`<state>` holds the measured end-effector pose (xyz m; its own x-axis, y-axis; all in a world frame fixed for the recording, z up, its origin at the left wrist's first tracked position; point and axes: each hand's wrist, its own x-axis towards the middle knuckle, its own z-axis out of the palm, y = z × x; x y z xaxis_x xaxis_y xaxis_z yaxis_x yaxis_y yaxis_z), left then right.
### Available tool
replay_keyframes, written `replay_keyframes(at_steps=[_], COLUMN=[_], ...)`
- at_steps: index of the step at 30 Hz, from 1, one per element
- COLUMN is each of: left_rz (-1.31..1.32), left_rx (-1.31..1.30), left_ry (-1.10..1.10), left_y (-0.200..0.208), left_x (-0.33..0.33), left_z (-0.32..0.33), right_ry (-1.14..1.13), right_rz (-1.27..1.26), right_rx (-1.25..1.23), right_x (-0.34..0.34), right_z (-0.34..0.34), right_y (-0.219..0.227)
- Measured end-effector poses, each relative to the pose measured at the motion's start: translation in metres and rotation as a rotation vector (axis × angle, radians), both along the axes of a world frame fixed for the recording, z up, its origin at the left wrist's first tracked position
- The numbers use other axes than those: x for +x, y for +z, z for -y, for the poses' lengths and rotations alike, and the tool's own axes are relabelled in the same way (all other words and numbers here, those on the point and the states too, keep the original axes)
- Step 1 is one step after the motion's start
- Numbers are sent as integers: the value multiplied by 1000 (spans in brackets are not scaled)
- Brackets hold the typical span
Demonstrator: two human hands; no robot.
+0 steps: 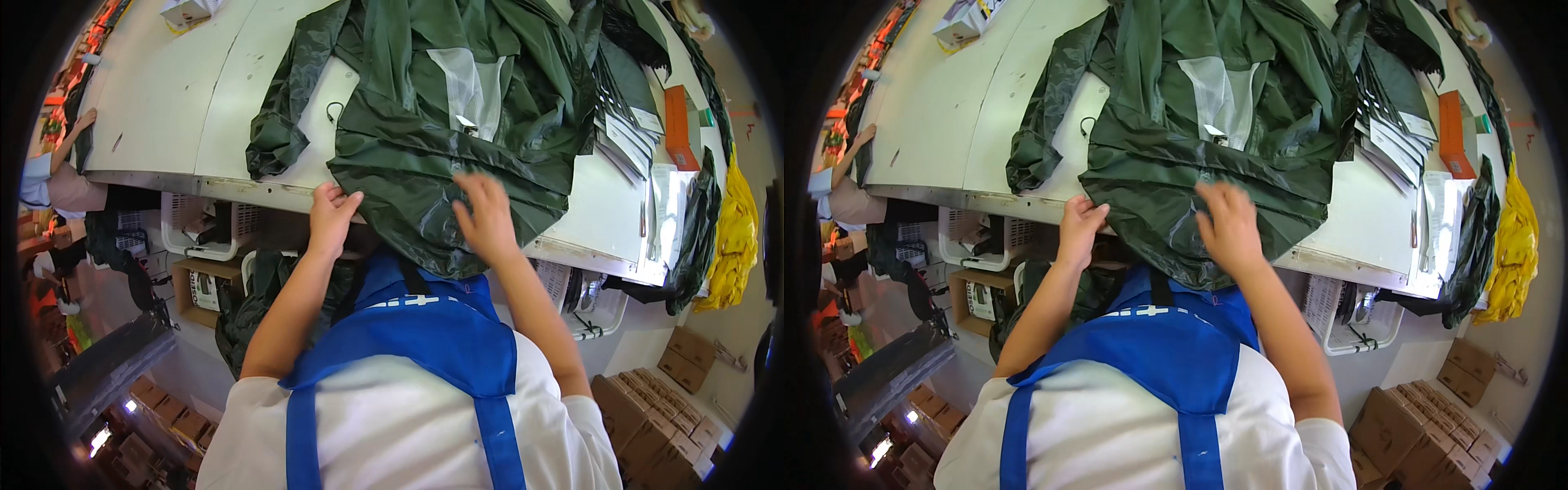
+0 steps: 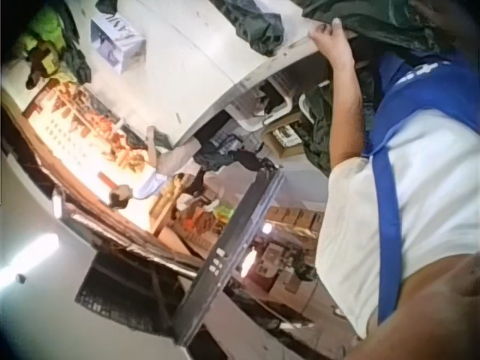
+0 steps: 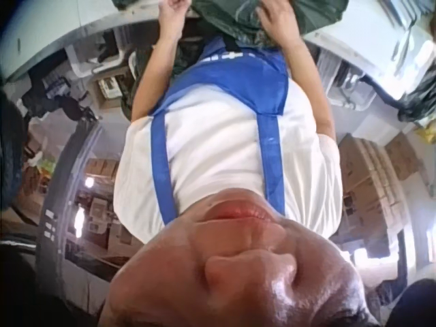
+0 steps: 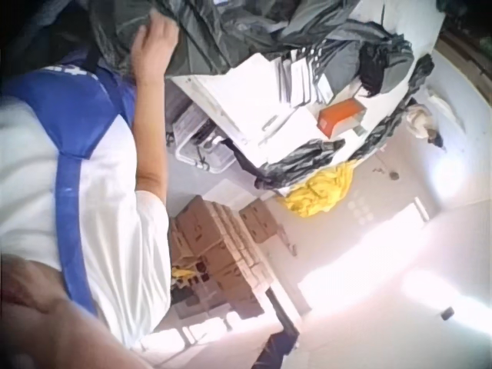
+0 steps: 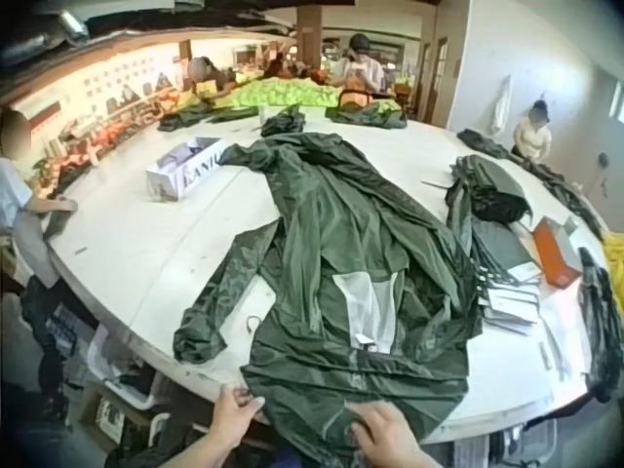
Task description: The person folds a dark green jacket on a white table, aligning edges and smoothing the fabric. The person then places the folded jacket into a dark green plastic bag and seals it. The person repeats the process with another jacket.
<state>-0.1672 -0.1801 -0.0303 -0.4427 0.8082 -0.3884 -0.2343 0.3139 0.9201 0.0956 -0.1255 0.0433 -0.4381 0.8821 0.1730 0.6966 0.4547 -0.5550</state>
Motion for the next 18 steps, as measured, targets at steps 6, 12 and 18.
replay_keyframes(at_steps=[6,12,18], left_rz=[184,-945,-944], left_rx=[-126,413,47], left_ry=[-117,-942,-1350], left_y=[7,88,25], left_x=[-15,68,121], left_z=[-28,-40,-85], right_ry=[191,-18,-139], right_rz=[501,-46,-543], right_rx=[88,-313,-709], right_x=[-15,4,30], right_z=[-97,-190,-173], right_y=[-35,-70,-52])
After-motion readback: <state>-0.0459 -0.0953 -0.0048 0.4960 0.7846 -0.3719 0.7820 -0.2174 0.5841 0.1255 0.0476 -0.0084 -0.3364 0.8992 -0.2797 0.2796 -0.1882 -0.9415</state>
